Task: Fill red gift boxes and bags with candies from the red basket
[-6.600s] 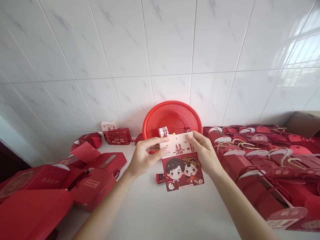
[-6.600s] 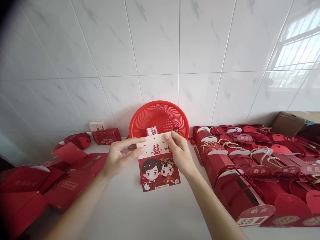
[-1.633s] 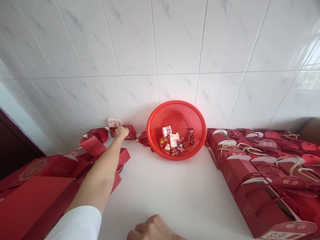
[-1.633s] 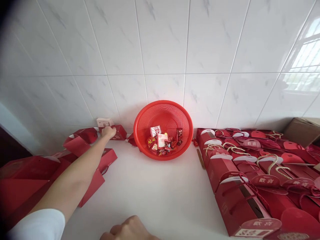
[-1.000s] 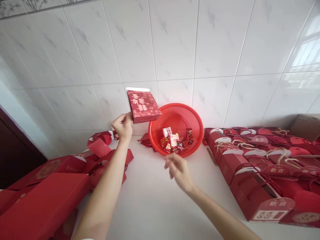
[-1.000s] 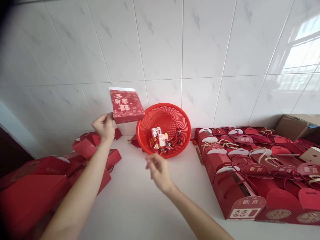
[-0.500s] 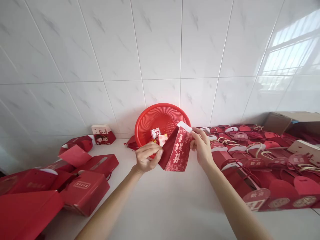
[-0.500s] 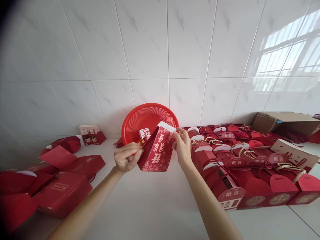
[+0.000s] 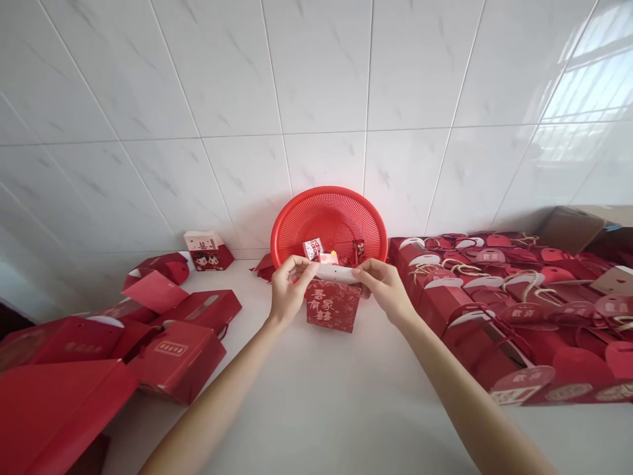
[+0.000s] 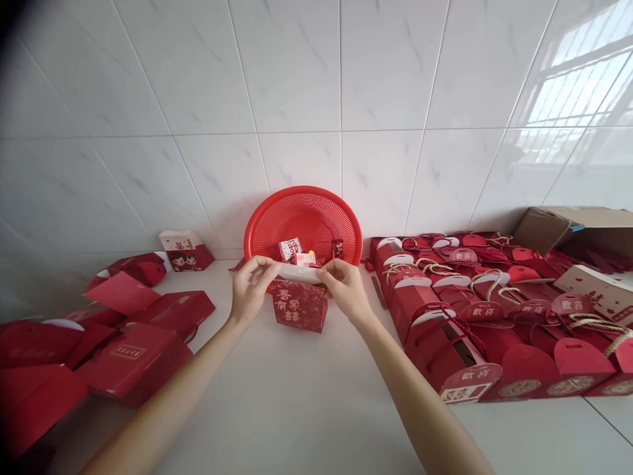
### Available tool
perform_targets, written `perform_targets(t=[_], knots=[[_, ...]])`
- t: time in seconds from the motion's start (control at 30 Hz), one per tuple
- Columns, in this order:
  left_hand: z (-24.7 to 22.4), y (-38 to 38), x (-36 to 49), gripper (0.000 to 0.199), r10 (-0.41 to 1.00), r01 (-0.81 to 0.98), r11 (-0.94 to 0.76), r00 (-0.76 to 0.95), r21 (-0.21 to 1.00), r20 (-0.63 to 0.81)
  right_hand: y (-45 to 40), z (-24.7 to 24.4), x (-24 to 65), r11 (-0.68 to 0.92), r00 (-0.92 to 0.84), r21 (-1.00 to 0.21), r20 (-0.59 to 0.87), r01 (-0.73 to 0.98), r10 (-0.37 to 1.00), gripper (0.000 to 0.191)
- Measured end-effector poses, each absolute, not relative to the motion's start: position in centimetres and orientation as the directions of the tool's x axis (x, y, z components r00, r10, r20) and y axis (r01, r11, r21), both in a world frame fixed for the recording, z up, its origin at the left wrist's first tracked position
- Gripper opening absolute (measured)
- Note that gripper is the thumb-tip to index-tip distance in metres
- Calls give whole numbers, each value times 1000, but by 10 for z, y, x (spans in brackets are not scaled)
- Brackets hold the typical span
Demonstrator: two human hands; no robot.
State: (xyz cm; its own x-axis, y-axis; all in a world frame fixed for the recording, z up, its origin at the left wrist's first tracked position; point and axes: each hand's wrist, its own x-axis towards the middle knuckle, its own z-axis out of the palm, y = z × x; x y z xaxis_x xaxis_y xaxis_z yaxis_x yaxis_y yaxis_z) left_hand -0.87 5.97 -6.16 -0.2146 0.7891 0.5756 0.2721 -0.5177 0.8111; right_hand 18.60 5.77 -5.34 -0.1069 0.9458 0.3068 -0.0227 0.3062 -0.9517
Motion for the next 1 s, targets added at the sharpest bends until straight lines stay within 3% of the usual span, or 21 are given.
perform_targets(t=[0.17, 0.33, 0.57, 0.8, 1.0], knots=[[-66, 65, -13, 20, 917, 308, -365, -44, 878, 397, 60, -64, 182, 225, -196, -970, 204, 95, 959, 21], [-67, 68, -17, 19, 970, 351, -243, 120, 905, 214, 62, -72, 180, 141, -328, -978, 85, 152, 941, 23], [-63, 60, -7, 23, 979, 326, -205, 43, 923, 202, 62, -70, 183, 237, -255, -959, 192, 157, 948, 23], [-61, 57, -3, 20, 975, 327, -222, 93, 919, 202, 65, -71, 188, 153, -262, -971, 101, 185, 960, 28], [-62, 60, -6, 20, 981, 272, -191, 23, 943, 192, 65, -71, 185, 176, -223, -979, 150, 101, 963, 35]])
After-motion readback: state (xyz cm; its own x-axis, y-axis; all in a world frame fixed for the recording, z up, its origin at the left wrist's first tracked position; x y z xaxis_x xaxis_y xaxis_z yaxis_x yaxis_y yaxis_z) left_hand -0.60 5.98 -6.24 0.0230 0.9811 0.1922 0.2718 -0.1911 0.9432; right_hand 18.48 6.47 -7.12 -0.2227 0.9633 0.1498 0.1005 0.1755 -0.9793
